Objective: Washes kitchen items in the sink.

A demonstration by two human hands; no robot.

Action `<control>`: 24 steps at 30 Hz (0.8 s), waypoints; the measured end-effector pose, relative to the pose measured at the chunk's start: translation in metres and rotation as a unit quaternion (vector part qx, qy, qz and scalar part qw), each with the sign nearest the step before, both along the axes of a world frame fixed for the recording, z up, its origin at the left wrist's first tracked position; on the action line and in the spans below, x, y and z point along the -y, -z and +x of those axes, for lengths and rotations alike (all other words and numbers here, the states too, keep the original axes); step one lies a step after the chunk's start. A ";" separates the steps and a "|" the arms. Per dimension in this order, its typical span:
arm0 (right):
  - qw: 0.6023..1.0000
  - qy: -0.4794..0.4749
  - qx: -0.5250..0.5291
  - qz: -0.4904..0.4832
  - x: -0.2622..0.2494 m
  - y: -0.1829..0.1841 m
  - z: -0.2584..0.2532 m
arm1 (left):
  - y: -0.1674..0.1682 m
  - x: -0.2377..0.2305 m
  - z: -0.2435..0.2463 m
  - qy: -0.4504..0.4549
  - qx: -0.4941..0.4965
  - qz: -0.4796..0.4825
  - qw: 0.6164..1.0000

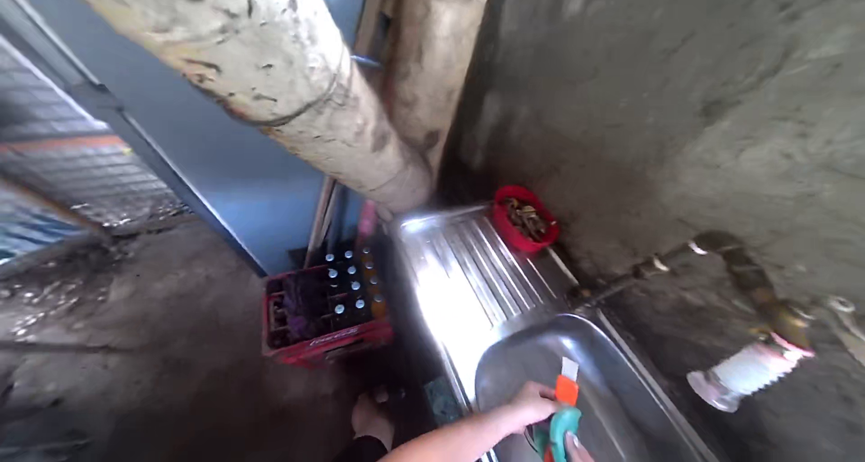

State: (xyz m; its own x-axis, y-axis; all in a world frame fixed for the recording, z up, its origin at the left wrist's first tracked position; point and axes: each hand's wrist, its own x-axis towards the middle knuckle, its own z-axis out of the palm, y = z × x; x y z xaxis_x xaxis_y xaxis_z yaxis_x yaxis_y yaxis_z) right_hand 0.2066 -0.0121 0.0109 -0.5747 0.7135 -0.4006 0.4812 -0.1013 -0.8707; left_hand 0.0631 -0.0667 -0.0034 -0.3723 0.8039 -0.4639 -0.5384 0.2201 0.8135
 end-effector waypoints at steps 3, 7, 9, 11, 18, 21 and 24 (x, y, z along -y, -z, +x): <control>0.992 0.005 -0.080 -0.097 0.005 0.012 -0.015 | -0.001 0.003 -0.012 0.040 -0.050 -0.026 0.998; 0.989 0.056 -0.091 -0.101 0.012 0.010 -0.025 | -0.022 0.006 -0.032 0.157 -0.148 -0.050 0.975; 0.989 0.090 -0.083 -0.085 0.014 0.001 -0.031 | -0.025 0.000 -0.037 0.181 -0.113 -0.031 0.977; 0.993 0.106 -0.035 -0.041 0.017 -0.004 -0.042 | -0.025 -0.009 -0.031 0.172 -0.103 -0.028 0.979; 0.975 0.141 -0.020 -0.172 0.030 0.002 -0.043 | -0.003 -0.026 -0.015 0.095 0.012 -0.123 0.988; 0.960 0.164 -0.025 -0.225 0.052 -0.008 -0.030 | 0.008 -0.021 -0.013 0.076 0.066 -0.113 0.988; 0.965 0.203 0.050 -0.160 0.064 -0.021 -0.026 | 0.011 -0.023 -0.001 0.059 0.088 -0.121 0.987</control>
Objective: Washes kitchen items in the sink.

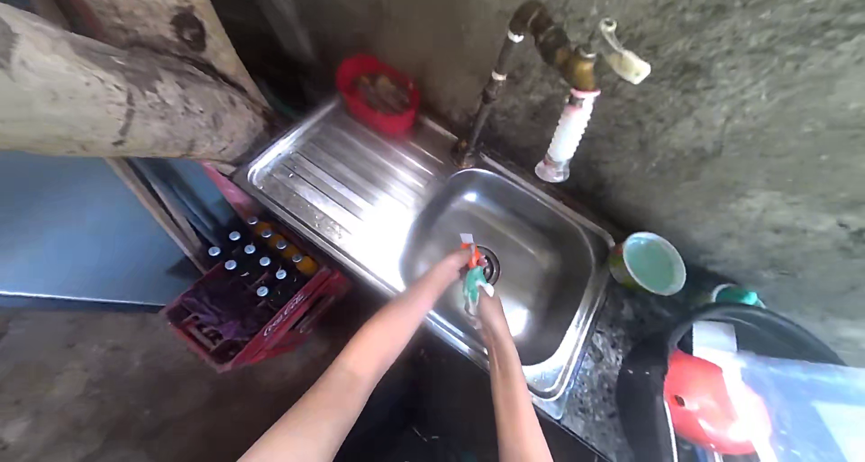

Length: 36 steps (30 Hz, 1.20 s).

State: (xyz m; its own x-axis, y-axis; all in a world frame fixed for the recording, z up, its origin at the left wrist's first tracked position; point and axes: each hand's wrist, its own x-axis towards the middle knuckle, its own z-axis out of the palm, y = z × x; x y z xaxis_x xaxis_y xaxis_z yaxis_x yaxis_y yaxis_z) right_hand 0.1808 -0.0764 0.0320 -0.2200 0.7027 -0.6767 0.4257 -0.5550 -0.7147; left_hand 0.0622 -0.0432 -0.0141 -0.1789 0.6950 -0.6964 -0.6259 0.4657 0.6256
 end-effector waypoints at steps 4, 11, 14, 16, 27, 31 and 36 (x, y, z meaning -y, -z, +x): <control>1.000 0.020 -0.001 -0.004 0.000 -0.014 0.000 | 0.015 -0.014 0.001 0.010 0.027 0.053 0.998; 0.988 0.045 0.116 0.089 0.002 -0.015 -0.003 | -0.009 -0.025 -0.016 0.077 0.082 0.033 0.993; 0.990 0.017 0.120 0.066 0.005 -0.028 -0.004 | -0.004 -0.023 -0.025 0.065 0.075 0.026 0.995; 0.991 0.010 0.119 0.063 0.007 -0.033 -0.004 | 0.002 -0.022 -0.034 0.082 0.037 0.030 0.996; 0.986 0.118 0.050 0.102 0.007 -0.018 -0.040 | -0.034 -0.012 -0.030 0.234 -0.042 0.083 0.968; 0.990 -0.003 0.117 0.078 0.010 -0.022 -0.044 | -0.025 -0.007 -0.019 0.090 -0.001 0.029 0.996; 0.992 0.075 0.063 0.075 0.035 -0.043 -0.003 | -0.021 -0.023 -0.043 0.110 -0.096 0.059 0.988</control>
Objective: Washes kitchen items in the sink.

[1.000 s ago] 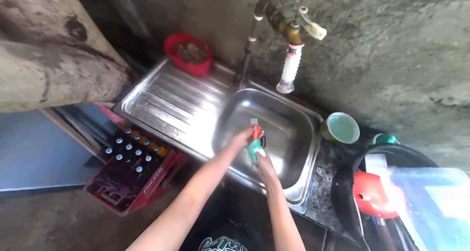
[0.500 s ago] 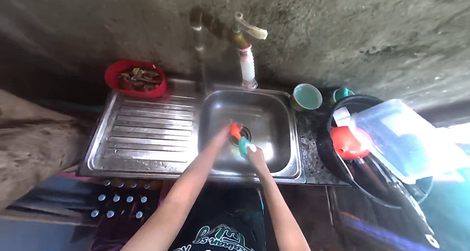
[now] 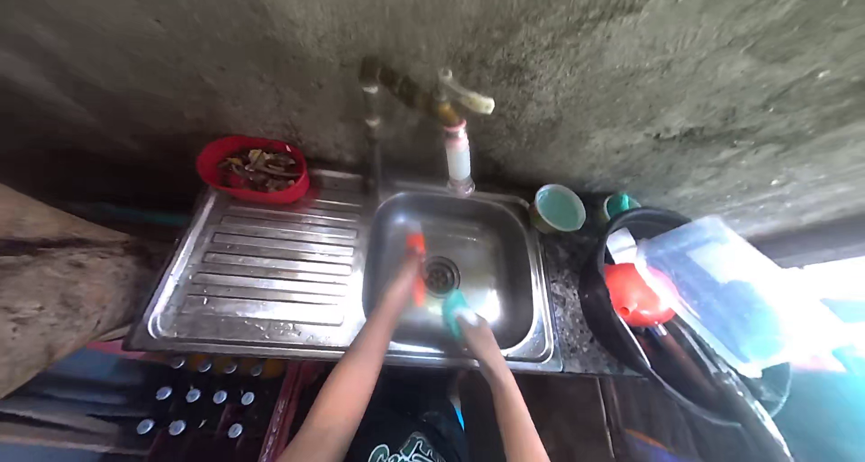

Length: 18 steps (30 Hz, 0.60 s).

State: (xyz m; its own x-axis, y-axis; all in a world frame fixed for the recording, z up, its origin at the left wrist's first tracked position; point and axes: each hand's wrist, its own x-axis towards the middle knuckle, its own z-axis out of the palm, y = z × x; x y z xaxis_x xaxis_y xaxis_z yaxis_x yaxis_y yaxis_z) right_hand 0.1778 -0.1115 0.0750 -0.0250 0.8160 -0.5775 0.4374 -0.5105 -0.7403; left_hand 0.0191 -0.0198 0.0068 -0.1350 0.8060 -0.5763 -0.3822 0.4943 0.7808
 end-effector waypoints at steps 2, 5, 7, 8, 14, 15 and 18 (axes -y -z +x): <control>0.991 0.105 -0.084 0.026 -0.017 0.017 0.018 | -0.017 0.005 -0.007 0.075 0.027 0.002 0.997; 0.958 0.156 -0.243 0.005 -0.064 0.045 0.026 | -0.033 0.016 -0.001 0.192 0.062 0.023 0.979; 0.937 0.140 -0.319 -0.007 -0.084 0.052 0.021 | -0.034 0.019 0.010 0.195 0.053 0.001 0.979; 0.924 0.138 -0.357 -0.008 -0.089 0.050 0.015 | -0.033 0.020 0.013 0.178 0.050 -0.012 0.983; 0.866 0.250 -0.433 -0.015 -0.089 0.047 -0.003 | -0.018 0.029 0.001 0.101 0.061 -0.016 0.993; 0.870 0.234 -0.433 -0.022 -0.089 0.051 -0.006 | -0.018 0.029 0.000 0.107 0.052 -0.014 0.993; 0.881 0.198 -0.428 -0.043 -0.091 0.060 -0.015 | -0.020 0.029 0.006 0.156 0.000 -0.015 0.988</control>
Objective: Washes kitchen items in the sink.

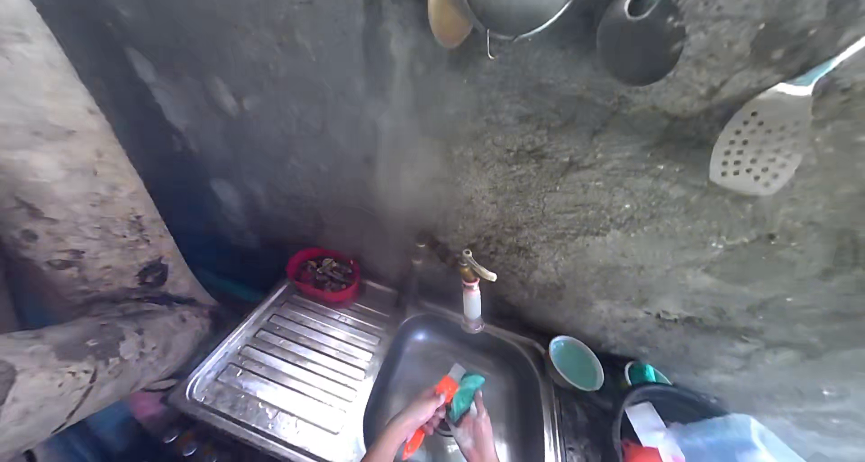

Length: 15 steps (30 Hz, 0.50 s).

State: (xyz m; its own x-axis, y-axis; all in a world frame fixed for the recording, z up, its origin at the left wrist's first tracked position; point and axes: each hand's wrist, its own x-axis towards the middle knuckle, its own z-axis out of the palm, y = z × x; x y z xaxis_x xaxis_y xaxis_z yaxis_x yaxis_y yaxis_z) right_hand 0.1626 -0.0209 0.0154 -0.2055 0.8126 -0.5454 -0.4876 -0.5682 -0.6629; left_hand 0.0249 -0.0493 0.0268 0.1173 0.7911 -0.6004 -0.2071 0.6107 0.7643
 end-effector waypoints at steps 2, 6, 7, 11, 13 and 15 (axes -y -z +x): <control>1.000 0.010 0.000 -0.016 0.001 -0.004 -0.006 | -0.001 0.002 0.004 0.018 -0.041 -0.007 0.999; 0.983 0.153 -0.084 -0.061 0.004 -0.010 -0.011 | -0.008 0.000 0.009 0.001 -0.038 -0.015 0.999; 0.977 0.181 -0.098 -0.062 0.006 -0.009 -0.013 | -0.010 0.001 0.010 0.003 -0.040 -0.014 0.999; 0.993 0.089 0.058 0.047 0.012 -0.006 -0.015 | -0.003 0.007 0.016 0.032 -0.163 0.052 0.985; 0.979 0.038 0.178 0.088 0.009 -0.009 -0.017 | -0.004 0.011 0.020 0.054 -0.206 0.101 0.972; 0.963 0.009 0.257 0.077 0.004 -0.014 -0.022 | -0.001 0.015 0.023 0.061 -0.219 0.125 0.966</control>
State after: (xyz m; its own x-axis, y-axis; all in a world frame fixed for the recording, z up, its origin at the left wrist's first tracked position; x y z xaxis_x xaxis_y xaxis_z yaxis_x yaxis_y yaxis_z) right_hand 0.1408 -0.0251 0.0292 0.0739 0.8929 -0.4441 -0.0815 -0.4384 -0.8951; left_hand 0.0480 -0.0642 0.0276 -0.0044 0.9138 -0.4061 0.2314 0.3960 0.8886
